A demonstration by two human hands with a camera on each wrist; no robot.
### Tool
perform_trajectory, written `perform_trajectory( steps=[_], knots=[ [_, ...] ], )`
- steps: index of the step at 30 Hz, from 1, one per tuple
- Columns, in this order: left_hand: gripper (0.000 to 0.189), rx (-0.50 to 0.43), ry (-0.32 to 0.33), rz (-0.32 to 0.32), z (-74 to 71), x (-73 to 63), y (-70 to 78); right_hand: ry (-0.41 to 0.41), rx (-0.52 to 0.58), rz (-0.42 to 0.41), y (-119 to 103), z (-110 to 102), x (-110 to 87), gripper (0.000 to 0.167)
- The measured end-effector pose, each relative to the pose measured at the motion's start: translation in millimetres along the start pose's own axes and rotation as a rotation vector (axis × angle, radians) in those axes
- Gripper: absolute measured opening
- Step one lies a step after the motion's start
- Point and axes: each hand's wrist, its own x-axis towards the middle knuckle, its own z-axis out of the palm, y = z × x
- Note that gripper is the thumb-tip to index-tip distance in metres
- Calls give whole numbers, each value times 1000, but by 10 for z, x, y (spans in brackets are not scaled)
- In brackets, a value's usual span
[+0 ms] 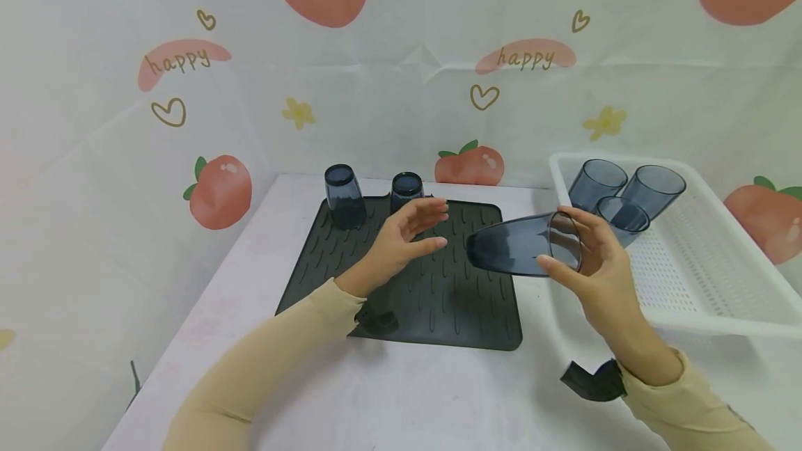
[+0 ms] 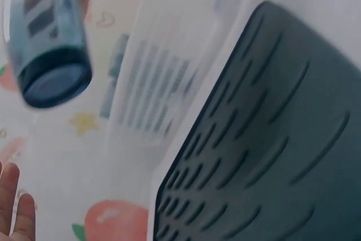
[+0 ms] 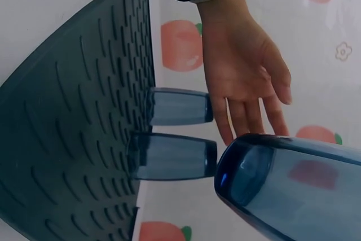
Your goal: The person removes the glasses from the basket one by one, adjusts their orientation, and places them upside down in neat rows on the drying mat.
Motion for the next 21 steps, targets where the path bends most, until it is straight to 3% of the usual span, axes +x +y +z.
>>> perform_trajectory(
  steps=[9,21],
  knots=[
    [67,-43,-105,-15,236,-60,-70,-23,21,9,-6,39,-25,70],
    [90,-70,-115,-85,397,-103,-135,-41,16,36,-6,64,-69,69]
  ],
)
